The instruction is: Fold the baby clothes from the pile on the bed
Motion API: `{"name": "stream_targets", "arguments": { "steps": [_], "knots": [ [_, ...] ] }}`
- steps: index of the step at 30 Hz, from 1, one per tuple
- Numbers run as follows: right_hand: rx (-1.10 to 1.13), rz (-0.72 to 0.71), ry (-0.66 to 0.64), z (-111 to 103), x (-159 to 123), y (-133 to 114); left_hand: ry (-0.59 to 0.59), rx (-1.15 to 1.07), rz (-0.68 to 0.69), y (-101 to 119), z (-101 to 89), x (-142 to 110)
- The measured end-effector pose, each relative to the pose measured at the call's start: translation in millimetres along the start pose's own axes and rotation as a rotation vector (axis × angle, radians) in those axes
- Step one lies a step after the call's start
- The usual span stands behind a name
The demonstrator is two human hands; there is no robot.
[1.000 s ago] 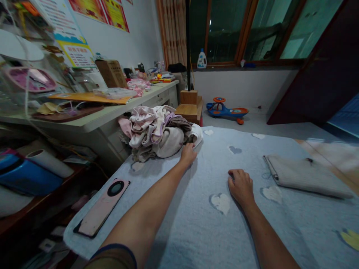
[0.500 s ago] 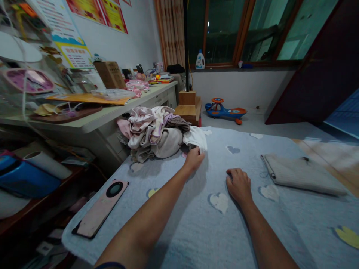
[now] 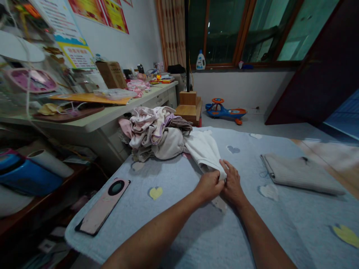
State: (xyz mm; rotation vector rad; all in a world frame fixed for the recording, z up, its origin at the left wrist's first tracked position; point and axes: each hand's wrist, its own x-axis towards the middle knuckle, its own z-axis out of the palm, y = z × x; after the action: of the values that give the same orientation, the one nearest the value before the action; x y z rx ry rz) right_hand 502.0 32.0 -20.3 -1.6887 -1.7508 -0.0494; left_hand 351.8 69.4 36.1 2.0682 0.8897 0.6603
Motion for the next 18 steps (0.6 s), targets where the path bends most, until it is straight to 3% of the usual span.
{"name": "stream_targets", "arguments": {
  "steps": [4,6,8,11,13,16,18],
  "knots": [
    [0.268,0.006,-0.036,2,2,2,-0.118,0.058,0.074,5,-5.7,-17],
    [0.479,0.086,-0.065,1,2,2,-0.208,0.007,0.103,5,-15.2,-23],
    [0.745,0.210,-0.086,0,3,-1,-0.213,-0.096,0.111,0,-26.9,-27],
    [1.103,0.391,-0.089,-2,4,-6,0.005,-0.174,0.068,-17,-44.7,-27],
    [1.254,0.468,-0.021,-4,6,-5,0.171,-0.106,-0.006,-34,-53.6,-24],
    [1.409,0.554,0.088,-9,7,2,0.250,-0.007,-0.084,-58,-57.7,-21],
    [1.453,0.590,0.078,-15,8,8,0.261,0.028,-0.071,-67,-53.5,-21]
  ]
}}
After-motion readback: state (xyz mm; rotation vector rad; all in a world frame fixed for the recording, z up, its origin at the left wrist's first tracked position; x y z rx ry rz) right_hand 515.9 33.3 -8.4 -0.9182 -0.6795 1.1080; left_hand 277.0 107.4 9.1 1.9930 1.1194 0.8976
